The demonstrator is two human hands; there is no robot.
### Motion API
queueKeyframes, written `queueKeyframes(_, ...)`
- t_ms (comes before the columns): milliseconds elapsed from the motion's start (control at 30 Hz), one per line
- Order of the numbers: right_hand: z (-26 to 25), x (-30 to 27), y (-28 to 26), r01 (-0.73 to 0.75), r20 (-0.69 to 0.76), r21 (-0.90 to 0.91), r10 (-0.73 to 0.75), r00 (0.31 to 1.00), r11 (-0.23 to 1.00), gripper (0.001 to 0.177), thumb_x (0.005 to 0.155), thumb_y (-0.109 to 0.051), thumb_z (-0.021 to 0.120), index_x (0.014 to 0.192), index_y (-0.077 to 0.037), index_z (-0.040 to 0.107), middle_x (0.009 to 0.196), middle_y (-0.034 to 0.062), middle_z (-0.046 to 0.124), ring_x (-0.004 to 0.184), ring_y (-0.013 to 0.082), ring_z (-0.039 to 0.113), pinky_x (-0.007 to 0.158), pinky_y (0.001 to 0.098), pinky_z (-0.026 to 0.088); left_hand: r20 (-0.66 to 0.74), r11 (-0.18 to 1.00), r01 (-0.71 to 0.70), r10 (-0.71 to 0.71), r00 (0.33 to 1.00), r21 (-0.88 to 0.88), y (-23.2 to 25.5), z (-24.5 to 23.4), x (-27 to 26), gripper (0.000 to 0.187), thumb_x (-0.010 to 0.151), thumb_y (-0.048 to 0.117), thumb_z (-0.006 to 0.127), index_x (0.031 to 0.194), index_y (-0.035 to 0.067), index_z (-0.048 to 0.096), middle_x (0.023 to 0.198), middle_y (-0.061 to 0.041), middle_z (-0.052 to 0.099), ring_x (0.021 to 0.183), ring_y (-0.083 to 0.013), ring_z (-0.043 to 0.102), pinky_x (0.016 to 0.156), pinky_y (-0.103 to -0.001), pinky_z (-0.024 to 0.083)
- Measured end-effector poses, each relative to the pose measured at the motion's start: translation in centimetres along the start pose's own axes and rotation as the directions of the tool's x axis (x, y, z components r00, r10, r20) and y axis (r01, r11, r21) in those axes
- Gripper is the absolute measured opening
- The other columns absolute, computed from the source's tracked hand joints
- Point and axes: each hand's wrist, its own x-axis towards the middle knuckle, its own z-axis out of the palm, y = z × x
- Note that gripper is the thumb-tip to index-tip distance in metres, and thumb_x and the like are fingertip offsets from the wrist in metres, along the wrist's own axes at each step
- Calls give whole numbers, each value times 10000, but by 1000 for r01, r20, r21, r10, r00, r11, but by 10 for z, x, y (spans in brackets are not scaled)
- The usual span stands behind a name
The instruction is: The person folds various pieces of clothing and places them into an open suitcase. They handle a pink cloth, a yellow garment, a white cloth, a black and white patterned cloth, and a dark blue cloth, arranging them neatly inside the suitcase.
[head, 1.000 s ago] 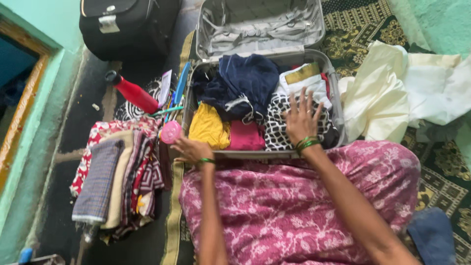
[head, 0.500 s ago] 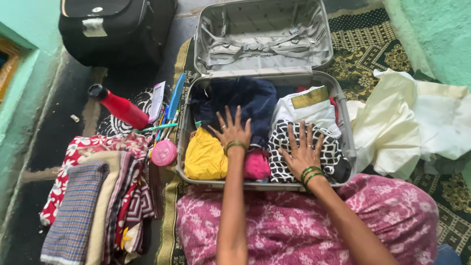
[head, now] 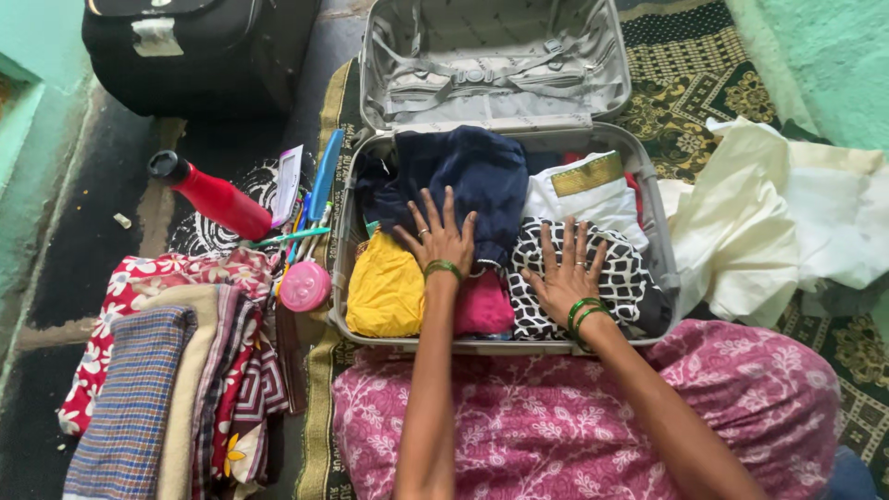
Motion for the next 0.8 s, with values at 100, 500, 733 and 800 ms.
queueKeyframes(100,-17,-7,2,-26,-3,73,26,1000,997,851,1002,-633,353,1656,-230,-13,1707,212,-115,1578,368,-152,1170,723,-119,-59,987,-21,31,998,161,8,-25,-31,696,1047,669,335,1643,333,209,1734,-126,-36,1577,-372,-82,1115,-801,-107)
queueKeyframes(500,-9,-18,4,-36,-6,-44,36,999,998,947,947,-673,421,1641,-189,-4,1685,233,-81,1551,397,-133,1105,760,-122,-34,988,-47,53,998,146,-3,-40,-87,865,902,725,450,1620,333,169,1677,-213,17,1542,-426,-27,1092,-805,-65)
queueKeyframes(733,-61,-20,33,-93,37,453,86,996,886,593,1012,-510,495,1492,-163,470,1530,178,477,1380,295,462,1123,519,326,-345,980,-159,192,919,120,1,-54,-106,559,1040,347,623,1546,163,473,1708,-143,292,1604,-297,247,1258,-697,47)
queueKeyframes(800,-80,-6,60,-178,25,588,202,979,789,430,1003,-421,564,1338,-169,660,1279,114,696,1067,244,677,947,381,537,-353,975,-182,216,910,127,2,-53,-105,498,1038,288,627,1497,118,531,1684,-157,347,1586,-296,294,1278,-647,87)
